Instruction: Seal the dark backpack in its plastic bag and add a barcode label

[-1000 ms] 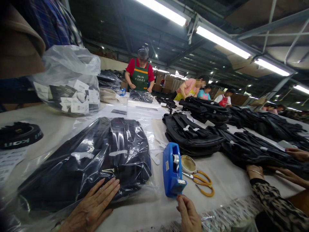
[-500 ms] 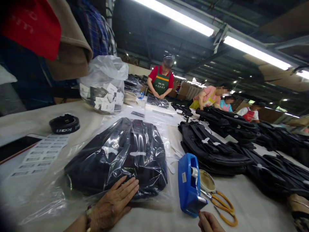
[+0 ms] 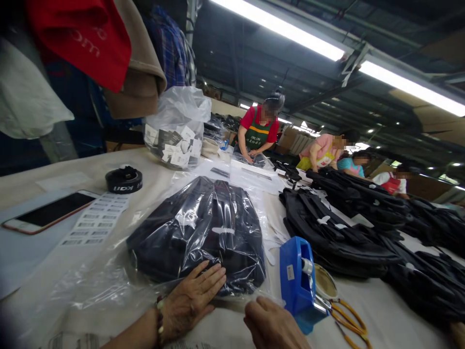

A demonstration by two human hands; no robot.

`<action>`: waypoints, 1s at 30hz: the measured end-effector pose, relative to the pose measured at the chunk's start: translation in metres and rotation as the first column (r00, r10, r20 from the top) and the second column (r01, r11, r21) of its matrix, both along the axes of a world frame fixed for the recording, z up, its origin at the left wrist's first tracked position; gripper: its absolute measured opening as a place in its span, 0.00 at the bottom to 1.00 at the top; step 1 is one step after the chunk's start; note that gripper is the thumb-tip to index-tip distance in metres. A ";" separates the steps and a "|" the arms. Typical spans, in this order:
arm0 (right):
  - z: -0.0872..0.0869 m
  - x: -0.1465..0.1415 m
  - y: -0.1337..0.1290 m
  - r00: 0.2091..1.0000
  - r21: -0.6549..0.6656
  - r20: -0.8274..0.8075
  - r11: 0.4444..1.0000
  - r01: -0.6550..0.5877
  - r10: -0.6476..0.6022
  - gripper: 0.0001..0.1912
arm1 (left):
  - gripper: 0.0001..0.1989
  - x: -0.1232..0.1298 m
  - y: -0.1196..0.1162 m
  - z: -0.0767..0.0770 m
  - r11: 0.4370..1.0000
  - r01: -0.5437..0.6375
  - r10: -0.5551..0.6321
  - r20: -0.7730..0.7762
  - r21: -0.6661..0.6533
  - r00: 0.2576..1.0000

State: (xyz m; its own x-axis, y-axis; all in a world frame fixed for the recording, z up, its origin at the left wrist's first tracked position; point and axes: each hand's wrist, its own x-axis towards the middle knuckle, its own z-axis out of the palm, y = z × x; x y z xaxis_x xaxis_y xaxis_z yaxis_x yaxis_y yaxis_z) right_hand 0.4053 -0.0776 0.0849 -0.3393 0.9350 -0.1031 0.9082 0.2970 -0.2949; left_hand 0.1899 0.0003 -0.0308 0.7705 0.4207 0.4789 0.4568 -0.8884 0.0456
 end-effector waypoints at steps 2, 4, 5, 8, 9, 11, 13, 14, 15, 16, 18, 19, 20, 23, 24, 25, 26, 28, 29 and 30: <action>0.010 -0.016 0.027 0.959 -0.035 0.192 0.978 -0.206 0.209 0.12 | 0.25 0.001 0.000 -0.001 1.000 -0.002 0.002 0.006 -0.007 1.000; 0.011 -0.027 0.050 0.873 -0.046 0.351 0.938 -0.345 0.338 0.11 | 0.25 0.002 -0.001 -0.001 1.000 -0.005 0.005 0.013 -0.018 1.000; 0.009 -0.030 0.059 0.833 -0.052 0.402 0.917 -0.395 0.381 0.11 | 0.24 0.002 -0.001 -0.001 1.000 -0.007 0.008 0.015 -0.029 1.000; -0.002 -0.036 0.079 0.771 -0.074 0.467 0.888 -0.454 0.433 0.12 | 0.25 0.004 -0.002 0.000 0.998 -0.010 0.011 0.015 -0.066 1.000; -0.005 -0.038 0.083 0.765 -0.082 0.469 0.885 -0.459 0.440 0.13 | 0.26 0.004 -0.002 0.001 0.997 -0.010 0.011 0.012 -0.078 1.000; -0.009 -0.040 0.090 0.765 -0.103 0.459 0.882 -0.460 0.453 0.12 | 0.26 0.004 -0.002 0.004 0.995 -0.011 0.011 0.001 -0.101 1.000; -0.009 -0.043 0.095 0.783 -0.123 0.443 0.894 -0.430 0.437 0.10 | 0.26 0.004 -0.001 0.005 0.992 -0.013 0.012 -0.013 -0.124 1.000; -0.009 -0.045 0.098 0.799 -0.128 0.436 0.907 -0.400 0.414 0.09 | 0.26 0.004 -0.001 0.005 0.992 -0.014 0.012 -0.017 -0.129 1.000; -0.009 -0.046 0.100 0.819 -0.124 0.431 0.924 -0.361 0.378 0.08 | 0.25 0.004 -0.001 0.005 0.992 -0.016 0.013 -0.018 -0.126 1.000; -0.009 -0.046 0.102 0.842 -0.114 0.426 0.943 -0.313 0.331 0.06 | 0.25 0.004 -0.001 0.004 0.993 -0.017 0.015 -0.018 -0.118 1.000; -0.010 -0.044 0.107 0.884 -0.090 0.403 0.972 -0.217 0.235 0.03 | 0.26 0.004 -0.001 0.002 0.996 -0.020 0.019 -0.011 -0.091 1.000; -0.011 -0.042 0.110 0.902 -0.083 0.385 0.981 -0.176 0.194 0.07 | 0.26 0.004 -0.001 0.001 0.997 -0.022 0.022 -0.006 -0.078 1.000; -0.012 -0.038 0.114 0.918 -0.079 0.364 0.987 -0.140 0.160 0.11 | 0.26 0.004 -0.001 0.000 0.997 -0.024 0.024 -0.004 -0.070 1.000; -0.016 -0.022 0.124 0.955 -0.094 0.283 0.994 -0.063 0.088 0.10 | 0.26 0.003 -0.001 -0.001 0.998 -0.020 0.019 -0.004 -0.061 1.000; -0.017 -0.015 0.125 0.965 -0.092 0.257 0.995 -0.038 0.061 0.08 | 0.26 0.003 -0.001 -0.001 0.998 -0.018 0.018 -0.002 -0.062 1.000; -0.017 -0.009 0.124 0.972 -0.080 0.233 0.997 -0.009 0.028 0.06 | 0.26 0.003 -0.001 -0.001 0.998 -0.017 0.017 0.000 -0.063 1.000; -0.017 -0.004 0.120 0.976 -0.053 0.215 0.998 0.025 -0.013 0.04 | 0.26 0.003 -0.001 0.000 0.998 -0.015 0.015 0.004 -0.063 1.000; -0.018 0.002 0.105 0.977 0.038 0.186 0.994 0.100 -0.105 0.02 | 0.26 0.003 -0.001 0.001 0.998 -0.014 0.015 0.013 -0.069 1.000; -0.021 0.003 0.094 0.981 0.121 0.150 0.987 0.110 -0.127 0.05 | 0.26 0.003 -0.001 0.001 0.997 -0.013 0.014 0.020 -0.075 1.000; -0.025 0.002 0.081 0.987 0.223 0.107 0.970 0.093 -0.119 0.07 | 0.25 0.003 -0.001 0.001 0.997 -0.009 0.011 0.027 -0.082 1.000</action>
